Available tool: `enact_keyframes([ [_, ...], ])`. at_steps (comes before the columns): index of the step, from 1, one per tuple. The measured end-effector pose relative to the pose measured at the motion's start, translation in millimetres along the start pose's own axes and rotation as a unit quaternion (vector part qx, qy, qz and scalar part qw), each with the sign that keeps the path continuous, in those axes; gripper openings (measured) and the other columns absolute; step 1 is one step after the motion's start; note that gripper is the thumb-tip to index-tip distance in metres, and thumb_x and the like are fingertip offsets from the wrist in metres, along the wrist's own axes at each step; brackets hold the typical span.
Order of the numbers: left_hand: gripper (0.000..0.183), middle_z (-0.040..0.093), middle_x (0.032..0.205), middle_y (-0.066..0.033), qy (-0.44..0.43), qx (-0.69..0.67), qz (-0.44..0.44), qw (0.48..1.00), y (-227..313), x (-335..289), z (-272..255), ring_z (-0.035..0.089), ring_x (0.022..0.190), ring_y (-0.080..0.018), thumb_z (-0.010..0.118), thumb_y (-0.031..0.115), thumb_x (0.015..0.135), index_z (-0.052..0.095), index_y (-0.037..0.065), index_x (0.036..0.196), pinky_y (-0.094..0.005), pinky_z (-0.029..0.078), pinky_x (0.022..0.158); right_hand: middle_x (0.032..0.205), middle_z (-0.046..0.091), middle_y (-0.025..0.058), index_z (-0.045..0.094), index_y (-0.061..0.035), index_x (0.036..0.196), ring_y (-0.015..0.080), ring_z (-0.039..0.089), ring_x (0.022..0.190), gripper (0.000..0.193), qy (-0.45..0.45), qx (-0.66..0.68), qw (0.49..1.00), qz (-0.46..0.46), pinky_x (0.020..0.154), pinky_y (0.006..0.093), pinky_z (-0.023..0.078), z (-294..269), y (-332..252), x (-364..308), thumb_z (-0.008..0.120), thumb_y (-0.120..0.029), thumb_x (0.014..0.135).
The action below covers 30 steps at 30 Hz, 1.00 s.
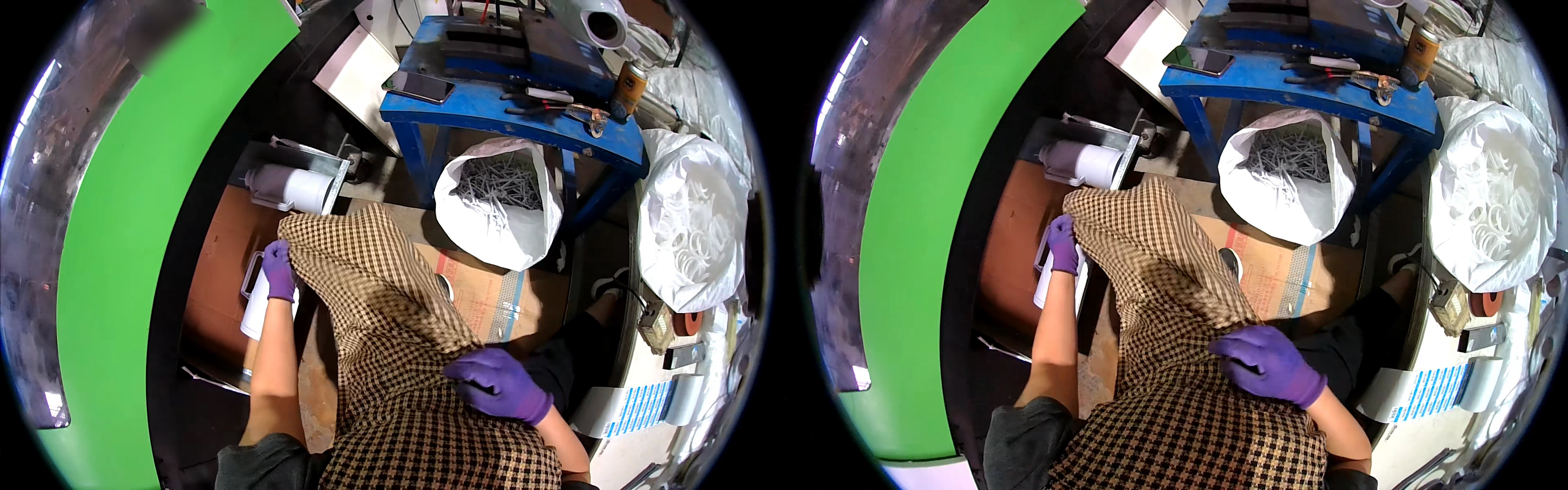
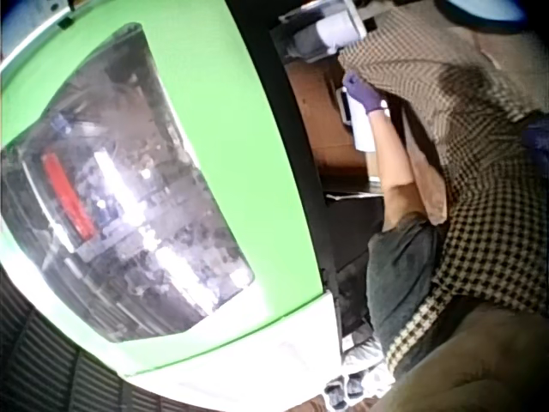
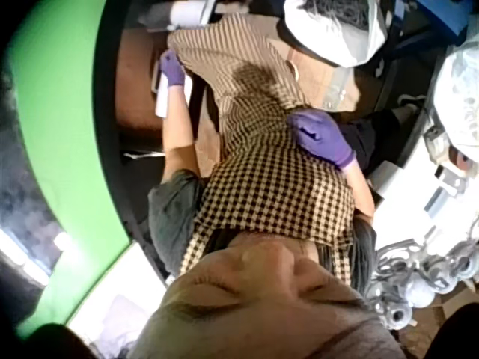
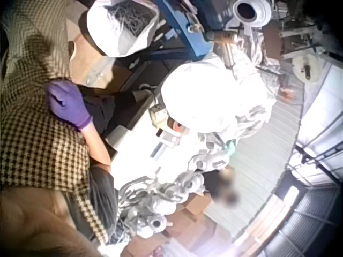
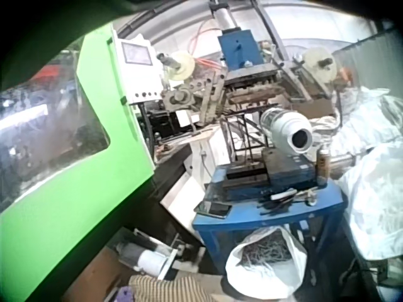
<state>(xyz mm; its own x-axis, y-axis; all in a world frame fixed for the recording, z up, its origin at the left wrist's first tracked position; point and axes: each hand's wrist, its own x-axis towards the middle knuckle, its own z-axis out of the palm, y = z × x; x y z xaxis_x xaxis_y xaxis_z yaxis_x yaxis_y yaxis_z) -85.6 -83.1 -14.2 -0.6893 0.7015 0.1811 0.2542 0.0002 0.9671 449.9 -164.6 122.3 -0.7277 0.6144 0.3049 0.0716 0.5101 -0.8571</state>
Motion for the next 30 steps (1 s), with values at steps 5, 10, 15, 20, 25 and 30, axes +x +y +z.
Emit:
enact_keyframes([
  [5, 0.034, 0.059, 0.092, -0.0019, -0.1, 0.066, -0.185, 0.975, -100, -13, -72, 0.052, 0.074, -0.0102, 0.069, 0.024, 0.097, 0.058, 0.002, 0.121, -0.0263, 0.046, 0.064, 0.118, 0.073, 0.0136, 0.07, -0.0048, 0.128, 0.0298, 0.069, 0.108, 0.031, -0.122, 0.182, 0.976, 0.015, 0.097, 0.0403, 0.054, 31, 21, -5, 0.062, -0.018, 0.101],
  [10, 0.012, 0.057, 0.077, -0.0037, 0.08, -0.154, -0.198, 0.965, -140, -88, -159, 0.053, 0.065, -0.0154, 0.059, 0.019, 0.098, 0.06, 0.012, 0.089, -0.0312, 0.046, 0.058, 0.118, 0.073, 0.0155, 0.07, -0.0015, 0.126, 0.0314, 0.069, 0.108, 0.031, -0.148, 0.176, 0.973, -0.028, 0.099, 0.0423, 0.053, 31, 23, 2, 0.062, -0.018, 0.101],
  [15, 0.07, 0.067, 0.122, -0.018, 0.356, 0.178, -0.306, 0.865, -107, -112, -155, 0.063, 0.106, -0.0281, 0.068, 0.048, 0.092, 0.056, -0.007, 0.135, -0.0429, 0.052, 0.091, 0.117, 0.072, 0.0162, 0.069, -0.0001, 0.126, 0.0323, 0.069, 0.107, 0.032, -0.15, 0.2, 0.968, -0.004, 0.097, 0.042, 0.053, 39, 30, -1, 0.064, -0.019, 0.1],
  [20, 0.075, 0.059, 0.141, -0.0126, 0.105, 0.013, -0.32, 0.942, -137, -110, -252, 0.056, 0.121, -0.0252, 0.055, 0.059, 0.097, 0.054, 0.002, 0.145, -0.0414, 0.044, 0.106, 0.119, 0.071, 0.0162, 0.066, -0.0024, 0.13, 0.0322, 0.069, 0.107, 0.034, -0.168, 0.236, 0.957, 0.007, 0.097, 0.0417, 0.053, 35, 22, 15, 0.065, -0.018, 0.099],
  [25, 0.055, 0.063, 0.12, -0.0164, 0.253, 0.107, -0.145, 0.95, -80, -69, -174, 0.059, 0.102, -0.0255, 0.057, 0.043, 0.102, 0.058, -0.006, 0.128, -0.0378, 0.048, 0.093, 0.119, 0.071, 0.0146, 0.067, -0.0036, 0.128, 0.0304, 0.069, 0.107, 0.032, -0.048, 0.15, 0.987, 0.044, 0.096, 0.0386, 0.054, 14, 16, 7, 0.066, -0.011, 0.097],
  [30, 0.053, 0.065, 0.125, -0.02, 0.158, 0.12, 0.053, 0.979, 55, -88, -117, 0.062, 0.108, -0.0254, 0.051, 0.04, 0.109, 0.057, -0.008, 0.131, -0.0401, 0.048, 0.096, 0.117, 0.07, 0.0109, 0.068, 0.0014, 0.122, 0.0193, 0.067, 0.108, 0.028, 0.2, 0.168, 0.945, 0.197, 0.095, 0.0322, 0.052, -29, 16, -23, 0.064, -0.004, 0.095],
])
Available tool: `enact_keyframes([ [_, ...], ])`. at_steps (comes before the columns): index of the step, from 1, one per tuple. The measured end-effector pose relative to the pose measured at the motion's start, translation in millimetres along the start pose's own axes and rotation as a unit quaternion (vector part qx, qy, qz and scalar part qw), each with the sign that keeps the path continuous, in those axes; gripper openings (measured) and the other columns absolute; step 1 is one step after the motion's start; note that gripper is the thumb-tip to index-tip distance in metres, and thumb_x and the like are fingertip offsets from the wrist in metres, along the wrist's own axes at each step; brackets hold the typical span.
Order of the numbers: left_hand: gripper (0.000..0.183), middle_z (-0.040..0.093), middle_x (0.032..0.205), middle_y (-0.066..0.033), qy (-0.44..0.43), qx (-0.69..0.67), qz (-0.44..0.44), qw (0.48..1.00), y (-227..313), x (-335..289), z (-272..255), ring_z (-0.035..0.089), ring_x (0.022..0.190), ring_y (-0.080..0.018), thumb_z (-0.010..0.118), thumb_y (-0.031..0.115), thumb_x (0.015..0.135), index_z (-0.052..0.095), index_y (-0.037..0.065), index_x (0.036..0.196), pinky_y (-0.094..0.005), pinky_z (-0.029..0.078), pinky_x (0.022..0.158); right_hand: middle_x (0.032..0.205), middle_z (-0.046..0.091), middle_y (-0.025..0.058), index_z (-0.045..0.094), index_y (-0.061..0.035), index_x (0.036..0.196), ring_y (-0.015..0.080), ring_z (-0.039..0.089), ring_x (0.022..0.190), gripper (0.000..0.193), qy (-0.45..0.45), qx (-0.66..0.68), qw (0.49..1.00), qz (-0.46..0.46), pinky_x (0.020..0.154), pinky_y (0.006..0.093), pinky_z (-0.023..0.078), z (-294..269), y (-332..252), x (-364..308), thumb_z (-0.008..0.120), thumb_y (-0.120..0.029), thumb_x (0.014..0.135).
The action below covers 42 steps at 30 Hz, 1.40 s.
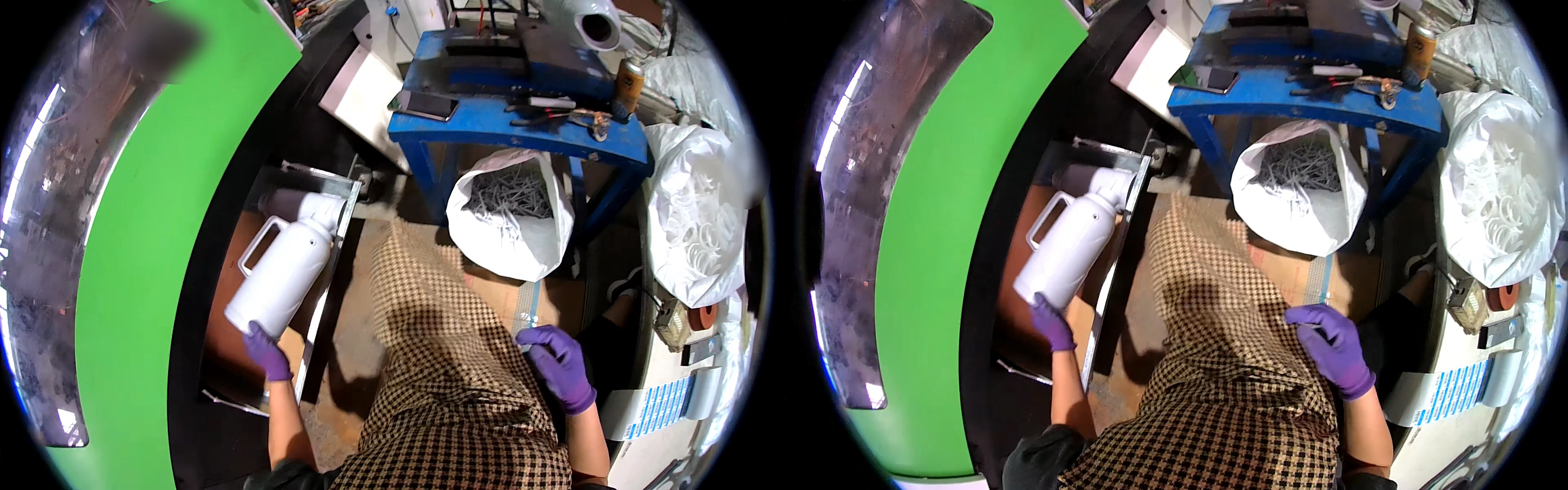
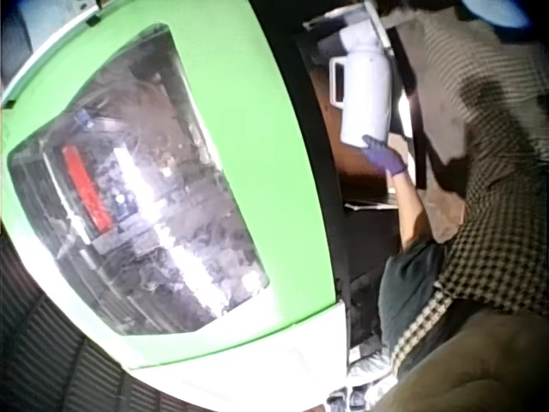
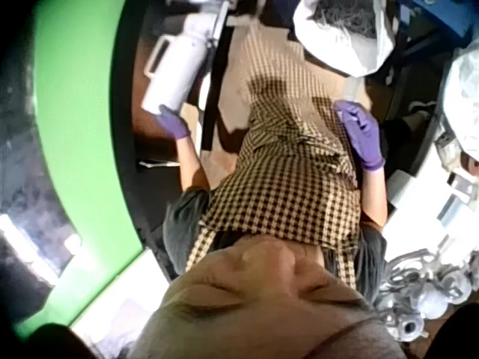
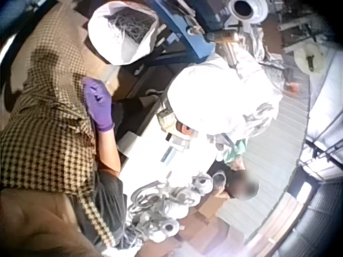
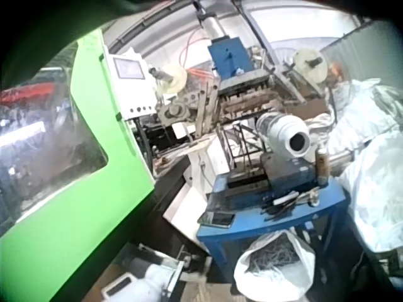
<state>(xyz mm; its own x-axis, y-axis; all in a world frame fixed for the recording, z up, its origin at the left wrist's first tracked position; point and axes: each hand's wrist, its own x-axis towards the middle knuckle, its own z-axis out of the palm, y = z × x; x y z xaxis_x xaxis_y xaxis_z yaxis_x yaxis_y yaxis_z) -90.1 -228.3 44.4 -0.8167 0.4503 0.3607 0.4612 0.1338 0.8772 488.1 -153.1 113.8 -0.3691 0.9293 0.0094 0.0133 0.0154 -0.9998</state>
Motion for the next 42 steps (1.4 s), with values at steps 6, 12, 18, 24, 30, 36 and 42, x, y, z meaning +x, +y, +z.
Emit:
enact_keyframes([
  [6, 0.046, 0.063, 0.131, -0.0196, -0.17, -0.245, 0.067, 0.952, 135, -30, 43, 0.064, 0.116, -0.0266, 0.045, 0.031, 0.11, 0.054, -0.006, 0.135, -0.0385, 0.05, 0.1, 0.155, 0.045, 0.0168, 0.025, 0.0003, 0.16, 0.0258, 0.044, 0.144, 0.098, 0.106, 0.073, 0.989, -0.068, 0.119, 0.0407, 0.034, -15, -6, 28, 0.08, -0.036, 0.087],
  [12, 0.049, 0.062, 0.133, -0.0176, -0.406, -0.332, -0.088, 0.846, 165, -112, 150, 0.061, 0.12, -0.0255, 0.047, 0.027, 0.109, 0.048, -0.01, 0.141, -0.0374, 0.048, 0.103, 0.142, 0.056, 0.0135, 0.034, 0.0009, 0.157, 0.0222, 0.052, 0.133, 0.091, 0.184, 0.215, 0.95, -0.133, 0.117, 0.038, 0.037, -51, -18, 30, 0.078, -0.019, 0.08],
  [18, 0.094, 0.044, 0.147, -0.0265, -0.474, -0.024, 0.361, 0.803, 228, -164, 203, 0.042, 0.138, -0.042, 0.08, 0.034, 0.085, 0.03, -0.006, 0.154, -0.0497, 0.031, 0.118, 0.132, 0.059, 0.0115, 0.035, 0.0041, 0.155, 0.0206, 0.058, 0.123, 0.095, 0.357, 0.077, 0.921, -0.132, 0.106, 0.0359, 0.049, -46, -11, -8, 0.084, -0.009, 0.075],
  [24, 0.107, 0.046, 0.149, -0.0216, -0.593, -0.126, 0.438, 0.663, 272, -252, 253, 0.039, 0.143, -0.0421, 0.09, 0.042, 0.068, 0.041, -0.001, 0.152, -0.0537, 0.029, 0.12, 0.138, 0.054, 0.016, 0.025, 0.003, 0.159, 0.0223, 0.058, 0.122, 0.098, 0.293, 0.012, 0.952, -0.093, 0.108, 0.0352, 0.045, 4, -16, -9, 0.081, -0.005, 0.079],
  [30, 0.09, 0.056, 0.14, -0.0138, -0.628, -0.146, 0.384, 0.661, 236, -258, 253, 0.048, 0.136, -0.0374, 0.093, 0.041, 0.062, 0.059, 0.009, 0.14, -0.0527, 0.032, 0.118, 0.165, 0.03, 0.0217, 0.02, -0.0006, 0.162, 0.0333, 0.034, 0.151, 0.104, 0.132, -0.069, 0.982, -0.118, 0.121, 0.042, 0.033, -40, 0, -45, 0.084, -0.013, 0.08],
  [36, 0.083, 0.058, 0.141, -0.0134, -0.573, -0.199, 0.402, 0.686, 235, -265, 247, 0.049, 0.139, -0.035, 0.091, 0.042, 0.063, 0.062, 0.007, 0.133, -0.0566, 0.03, 0.119, 0.135, 0.062, 0.008, 0.061, -0.0166, 0.135, 0.0255, 0.074, 0.085, 0.064, 0.126, -0.48, 0.862, -0.108, 0.067, 0.0383, 0.06, -3, -8, -59, 0.085, -0.037, 0.078],
  [42, 0.077, 0.06, 0.14, -0.008, -0.558, -0.185, 0.458, 0.667, 226, -278, 240, 0.05, 0.139, -0.0314, 0.087, 0.041, 0.067, 0.063, 0.009, 0.133, -0.0581, 0.03, 0.119, 0.113, 0.063, 0.0061, 0.062, -0.0183, 0.117, 0.028, 0.071, 0.078, 0.057, 0.062, -0.554, 0.83, 0.003, 0.061, 0.0405, 0.054, 4, 41, -51, 0.087, -0.033, 0.068],
])
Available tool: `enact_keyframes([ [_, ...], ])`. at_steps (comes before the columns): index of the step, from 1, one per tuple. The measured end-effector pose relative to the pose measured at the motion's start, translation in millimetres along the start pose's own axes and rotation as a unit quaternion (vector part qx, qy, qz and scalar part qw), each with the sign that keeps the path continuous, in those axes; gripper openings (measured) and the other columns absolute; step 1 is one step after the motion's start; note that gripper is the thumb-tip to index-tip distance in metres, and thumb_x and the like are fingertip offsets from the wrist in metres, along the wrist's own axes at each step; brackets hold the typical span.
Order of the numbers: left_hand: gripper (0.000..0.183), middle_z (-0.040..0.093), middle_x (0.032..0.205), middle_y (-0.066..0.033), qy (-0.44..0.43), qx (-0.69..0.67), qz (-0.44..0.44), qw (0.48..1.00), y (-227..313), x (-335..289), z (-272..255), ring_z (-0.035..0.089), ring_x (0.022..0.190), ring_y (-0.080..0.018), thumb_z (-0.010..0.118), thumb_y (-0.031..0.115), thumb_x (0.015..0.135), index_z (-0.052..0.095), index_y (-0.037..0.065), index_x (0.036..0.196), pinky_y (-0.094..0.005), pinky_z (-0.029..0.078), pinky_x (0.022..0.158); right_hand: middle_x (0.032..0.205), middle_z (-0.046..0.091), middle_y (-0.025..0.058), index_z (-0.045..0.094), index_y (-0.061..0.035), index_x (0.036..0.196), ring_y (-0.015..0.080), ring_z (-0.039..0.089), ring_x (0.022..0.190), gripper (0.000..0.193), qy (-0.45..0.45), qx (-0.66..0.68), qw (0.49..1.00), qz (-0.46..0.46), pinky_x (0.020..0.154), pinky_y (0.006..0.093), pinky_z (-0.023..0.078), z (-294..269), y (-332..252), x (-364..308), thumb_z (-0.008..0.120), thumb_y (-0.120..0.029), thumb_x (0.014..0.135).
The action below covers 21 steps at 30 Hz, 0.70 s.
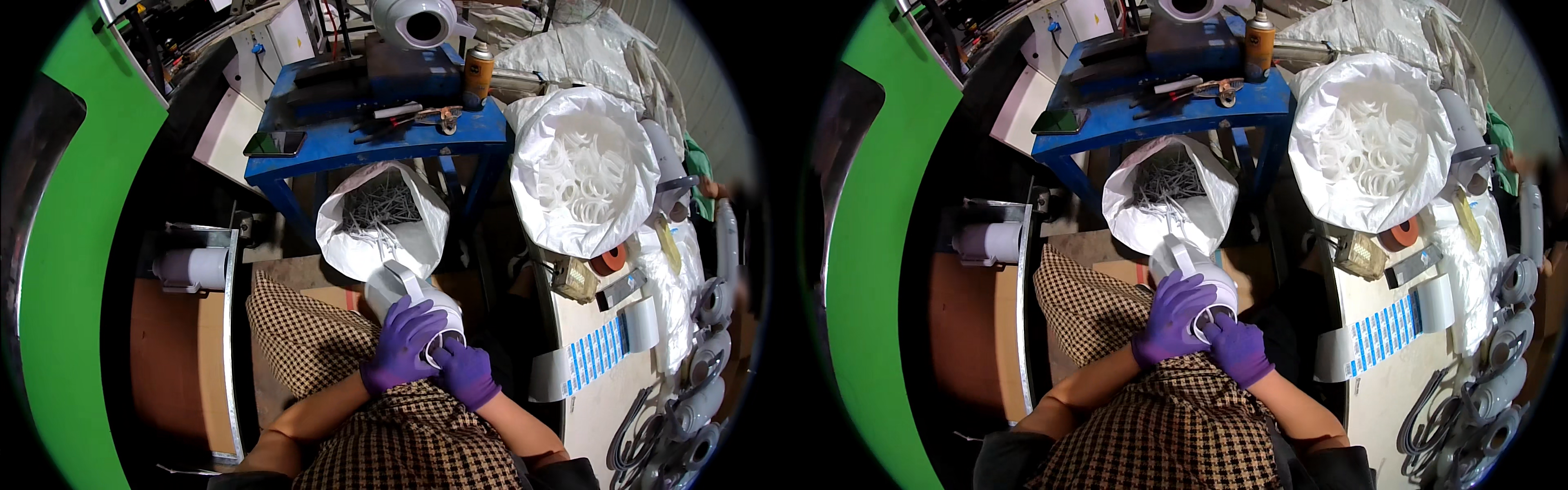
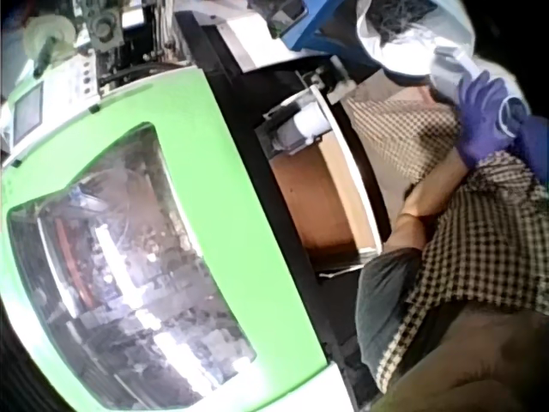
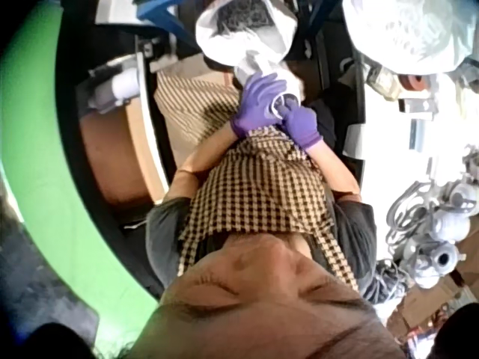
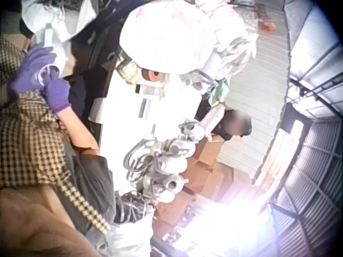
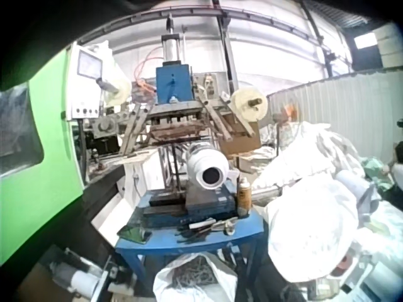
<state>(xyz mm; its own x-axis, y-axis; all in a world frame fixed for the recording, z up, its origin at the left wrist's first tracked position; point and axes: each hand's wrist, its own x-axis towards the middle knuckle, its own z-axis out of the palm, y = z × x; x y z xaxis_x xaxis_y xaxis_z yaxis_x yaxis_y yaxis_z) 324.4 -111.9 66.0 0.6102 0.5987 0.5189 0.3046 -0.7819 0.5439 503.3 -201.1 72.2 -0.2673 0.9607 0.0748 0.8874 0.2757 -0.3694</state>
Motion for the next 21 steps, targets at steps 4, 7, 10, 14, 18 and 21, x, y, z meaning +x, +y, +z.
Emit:
enact_keyframes([
  [4, 0.075, 0.06, 0.139, -0.0063, 0.02, 0.039, -0.008, 0.999, -3, 6, -4, 0.05, 0.138, -0.0301, 0.087, 0.04, 0.068, 0.064, 0.011, 0.133, -0.0589, 0.031, 0.117, 0.107, 0.063, 0.0055, 0.06, -0.0189, 0.12, 0.0269, 0.07, 0.081, 0.055, 0.041, 0.011, 0.999, -0.022, 0.066, 0.0411, 0.055, -8, 3, 11, 0.083, -0.029, 0.072],
  [7, 0.071, 0.059, 0.142, -0.0052, 0.031, 0.1, 0.024, 0.994, -5, 23, -13, 0.049, 0.139, -0.0291, 0.085, 0.04, 0.069, 0.065, 0.011, 0.131, -0.0582, 0.032, 0.117, 0.107, 0.064, 0.0073, 0.059, -0.0167, 0.12, 0.0278, 0.07, 0.078, 0.048, 0.077, -0.008, 0.997, 0.028, 0.066, 0.0424, 0.056, -42, -21, 23, 0.079, -0.027, 0.077],
  [10, 0.065, 0.057, 0.144, -0.0044, 0.017, 0.145, 0.124, 0.982, -7, 36, -11, 0.05, 0.139, -0.0275, 0.08, 0.039, 0.073, 0.066, 0.012, 0.13, -0.0568, 0.033, 0.117, 0.103, 0.065, 0.0117, 0.058, -0.0137, 0.122, 0.0315, 0.07, 0.075, 0.044, 0.02, 0.015, 0.993, 0.112, 0.066, 0.0442, 0.056, -17, -10, 20, 0.075, -0.022, 0.082],
  [14, 0.052, 0.062, 0.138, -0.0038, 0.038, 0.118, 0.101, 0.987, -18, 39, -7, 0.053, 0.137, -0.025, 0.067, 0.046, 0.089, 0.064, 0.013, 0.129, -0.0573, 0.03, 0.118, 0.107, 0.072, 0.0174, 0.056, -0.0106, 0.139, 0.0286, 0.074, 0.086, 0.055, 0.0, 0.314, 0.948, 0.049, 0.073, 0.0403, 0.057, -26, 3, 32, 0.069, -0.011, 0.086],
  [18, 0.049, 0.065, 0.133, -0.0068, 0.116, 0.14, 0.075, 0.981, -48, 53, 1, 0.055, 0.134, -0.0302, 0.067, 0.048, 0.09, 0.066, 0.012, 0.123, -0.0571, 0.03, 0.117, 0.111, 0.074, 0.0113, 0.037, -0.0126, 0.159, 0.0234, 0.073, 0.084, 0.076, -0.007, 0.492, 0.87, 0.027, 0.079, 0.0346, 0.059, -35, 4, 51, 0.075, -0.023, 0.094],
  [21, 0.062, 0.064, 0.13, -0.0147, 0.239, 0.126, -0.04, 0.962, -82, 84, -29, 0.058, 0.125, -0.0376, 0.089, 0.038, 0.072, 0.065, 0.008, 0.121, -0.0539, 0.036, 0.115, 0.102, 0.073, 0.0179, 0.07, -0.007, 0.125, 0.0288, 0.073, 0.089, 0.04, 0.1, 0.29, 0.952, -0.011, 0.082, 0.0369, 0.058, -121, 10, 71, 0.078, -0.021, 0.089],
])
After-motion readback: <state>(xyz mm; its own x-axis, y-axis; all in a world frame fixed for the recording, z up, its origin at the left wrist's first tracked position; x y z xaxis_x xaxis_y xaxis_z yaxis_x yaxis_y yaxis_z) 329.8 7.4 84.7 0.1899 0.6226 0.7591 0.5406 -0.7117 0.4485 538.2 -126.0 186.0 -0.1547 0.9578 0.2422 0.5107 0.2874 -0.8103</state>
